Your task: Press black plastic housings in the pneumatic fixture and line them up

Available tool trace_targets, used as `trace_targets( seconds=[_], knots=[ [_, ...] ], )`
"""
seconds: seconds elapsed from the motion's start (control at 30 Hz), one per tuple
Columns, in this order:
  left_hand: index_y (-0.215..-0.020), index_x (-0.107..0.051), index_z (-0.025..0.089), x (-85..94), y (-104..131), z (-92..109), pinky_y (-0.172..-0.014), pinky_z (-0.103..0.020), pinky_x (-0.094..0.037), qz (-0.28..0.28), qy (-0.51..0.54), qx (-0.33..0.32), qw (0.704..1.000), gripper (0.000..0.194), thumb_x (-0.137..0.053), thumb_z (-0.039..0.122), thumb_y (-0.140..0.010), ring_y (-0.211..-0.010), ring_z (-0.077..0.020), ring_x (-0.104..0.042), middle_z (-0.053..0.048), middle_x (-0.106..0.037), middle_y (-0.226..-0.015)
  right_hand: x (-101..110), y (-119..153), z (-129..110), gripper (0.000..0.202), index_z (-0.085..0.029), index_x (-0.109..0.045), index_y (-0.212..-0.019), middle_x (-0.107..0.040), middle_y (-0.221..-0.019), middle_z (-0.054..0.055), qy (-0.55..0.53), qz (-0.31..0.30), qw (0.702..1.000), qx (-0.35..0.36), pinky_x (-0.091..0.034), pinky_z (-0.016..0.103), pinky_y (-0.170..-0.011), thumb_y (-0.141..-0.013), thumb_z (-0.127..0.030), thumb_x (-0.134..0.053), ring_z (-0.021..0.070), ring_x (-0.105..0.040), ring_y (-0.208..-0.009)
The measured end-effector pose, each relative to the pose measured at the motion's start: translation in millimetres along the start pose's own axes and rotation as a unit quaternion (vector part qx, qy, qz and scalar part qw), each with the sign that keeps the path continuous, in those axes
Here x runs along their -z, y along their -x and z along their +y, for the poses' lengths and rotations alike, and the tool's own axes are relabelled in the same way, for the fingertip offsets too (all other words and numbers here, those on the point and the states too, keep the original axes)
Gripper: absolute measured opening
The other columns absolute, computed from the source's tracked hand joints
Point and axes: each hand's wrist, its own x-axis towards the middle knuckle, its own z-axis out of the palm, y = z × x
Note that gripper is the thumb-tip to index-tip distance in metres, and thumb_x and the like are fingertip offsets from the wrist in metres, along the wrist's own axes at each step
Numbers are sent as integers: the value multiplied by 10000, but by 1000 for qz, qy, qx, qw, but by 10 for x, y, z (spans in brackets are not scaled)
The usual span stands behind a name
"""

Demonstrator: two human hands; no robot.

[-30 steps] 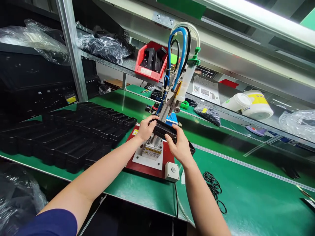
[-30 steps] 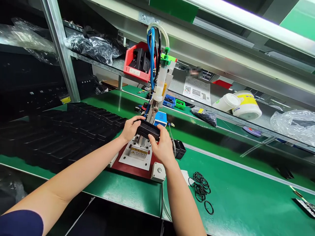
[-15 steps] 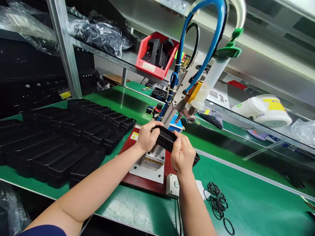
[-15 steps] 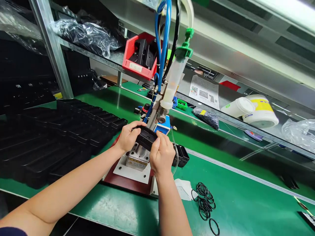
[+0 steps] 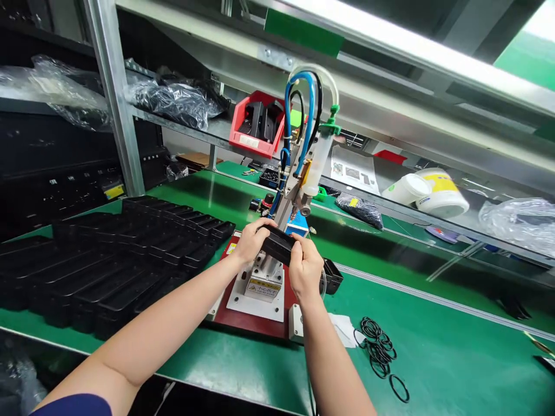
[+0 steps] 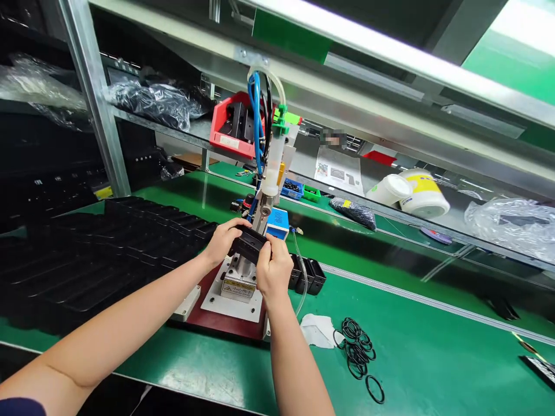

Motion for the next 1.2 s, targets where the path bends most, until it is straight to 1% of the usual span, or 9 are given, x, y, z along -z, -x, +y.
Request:
trace_targets(
  seconds=[0.17, 0.3, 0.43, 0.57, 0.77, 0.93, 1.03, 1.13, 1.2],
  knots=[
    [-708, -652, 171, -23, -74, 16, -707, -288, -420, 6, -19, 12, 1000, 399, -354, 394, -854, -769, -193, -569, -34, -657, -781, -103, 40, -13, 406, -170, -634, -978, -681, -938, 87, -75, 56, 990, -108, -472, 347, -800, -940, -431, -325, 217, -617, -870],
    [-645, -614, 167, -109, -98, -51, -649, -280, -367, 51, -39, 23, 998, 402, -345, 364, -870, -689, -168, -518, -19, -595, -696, -258, 83, 24, 442, -159, -620, -882, -677, -855, 84, -17, 147, 986, -77, -451, 312, -725, -946, -374, -238, 202, -612, -773],
    [-658, -625, 168, -138, -114, -88, -641, -277, -353, 60, -49, 31, 997, 373, -369, 343, -864, -689, -166, -523, -11, -594, -684, -329, 69, 62, 447, -156, -616, -864, -671, -843, 91, 28, 182, 982, -41, -440, 300, -695, -934, -336, -213, 196, -607, -749],
    [-691, -618, 172, -103, -57, -85, -674, -273, -367, 56, -48, 21, 997, 361, -359, 345, -874, -721, -168, -522, -12, -588, -712, -282, 78, 44, 435, -164, -599, -863, -646, -825, 79, 2, 155, 986, -61, -426, 297, -705, -938, -372, -224, 195, -589, -756],
    [-900, -614, 177, -52, 66, -73, -724, -268, -410, 31, -28, -9, 999, 436, -298, 477, -912, -775, -172, -527, -23, -597, -827, -197, 109, -25, 367, -186, -550, -945, -618, -846, 41, -80, 115, 981, -133, -398, 280, -724, -924, -492, -348, 183, -550, -774],
    [-853, -556, 179, -100, 31, 66, -785, -292, -394, 89, -17, -19, 996, 418, -282, 491, -905, -824, -188, -504, -34, -562, -832, -129, -76, -144, 384, -180, -558, -894, -580, -774, 29, -86, 119, 986, -83, -378, 283, -718, -933, -470, -310, 180, -518, -740],
    [-856, -528, 183, -43, 201, 244, -796, -302, -399, 101, -4, -2, 995, 368, -297, 466, -903, -843, -195, -501, -36, -550, -840, -4, -44, -217, 371, -178, -575, -872, -588, -785, 30, -101, 91, 989, -64, -383, 283, -734, -934, -451, -331, 182, -530, -774],
    [-910, -547, 185, 96, 554, 456, -786, -305, -429, 27, 30, 25, 999, 314, -396, 458, -869, -869, -204, -537, -44, -582, -905, 173, 159, -229, 354, -174, -607, -899, -616, -863, 44, -163, 75, 983, -36, -401, 285, -743, -934, -415, -350, 187, -556, -819],
    [-1087, -530, 203, 173, 820, 594, -745, -311, -463, -119, 117, 93, 982, 374, -475, 479, -841, -859, -215, -584, -59, -615, -983, 289, 317, -218, 349, -177, -627, -905, -620, -856, 40, -224, 73, 972, -26, -412, 280, -704, -928, -406, -365, 180, -562, -781]
  ],
)
